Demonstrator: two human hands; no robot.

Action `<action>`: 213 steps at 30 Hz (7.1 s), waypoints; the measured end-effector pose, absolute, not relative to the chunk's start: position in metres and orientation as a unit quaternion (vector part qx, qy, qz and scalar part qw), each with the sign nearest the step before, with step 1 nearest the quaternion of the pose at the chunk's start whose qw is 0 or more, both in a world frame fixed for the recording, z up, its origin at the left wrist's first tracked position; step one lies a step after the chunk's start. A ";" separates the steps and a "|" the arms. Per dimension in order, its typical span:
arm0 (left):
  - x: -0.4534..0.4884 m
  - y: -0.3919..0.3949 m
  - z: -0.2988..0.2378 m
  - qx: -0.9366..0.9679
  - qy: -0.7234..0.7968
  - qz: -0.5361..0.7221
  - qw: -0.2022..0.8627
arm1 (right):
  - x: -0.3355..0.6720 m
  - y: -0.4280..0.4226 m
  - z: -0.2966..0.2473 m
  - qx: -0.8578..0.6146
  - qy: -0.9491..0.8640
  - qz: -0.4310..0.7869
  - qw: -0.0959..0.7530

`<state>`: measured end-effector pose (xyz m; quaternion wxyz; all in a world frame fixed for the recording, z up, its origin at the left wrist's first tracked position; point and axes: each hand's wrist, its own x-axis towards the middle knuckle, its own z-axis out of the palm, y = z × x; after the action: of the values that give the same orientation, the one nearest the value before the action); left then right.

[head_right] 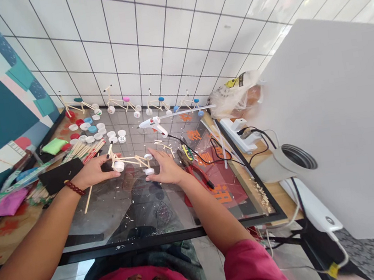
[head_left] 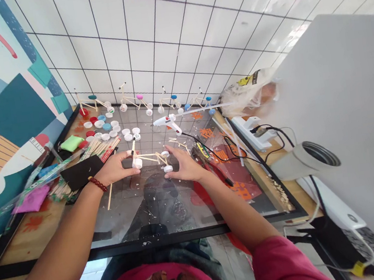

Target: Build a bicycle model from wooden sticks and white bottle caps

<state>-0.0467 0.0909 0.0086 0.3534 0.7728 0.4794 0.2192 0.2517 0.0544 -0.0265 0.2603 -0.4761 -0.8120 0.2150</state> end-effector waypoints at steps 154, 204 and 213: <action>-0.017 0.076 0.004 0.682 0.425 0.377 0.461 | 0.218 0.051 -0.022 -0.405 -0.706 0.301 0.497; -0.017 0.076 0.005 0.682 0.421 0.379 0.463 | 0.221 0.057 -0.022 -0.407 -0.658 0.398 0.493; -0.017 0.074 0.007 0.677 0.432 0.371 0.466 | 0.221 0.058 -0.027 -0.400 -0.653 0.396 0.507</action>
<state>-0.0167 0.0739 0.0066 0.4657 0.6774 0.4321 0.3708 0.2208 0.0582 -0.0266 0.5069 -0.4003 -0.6527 0.3959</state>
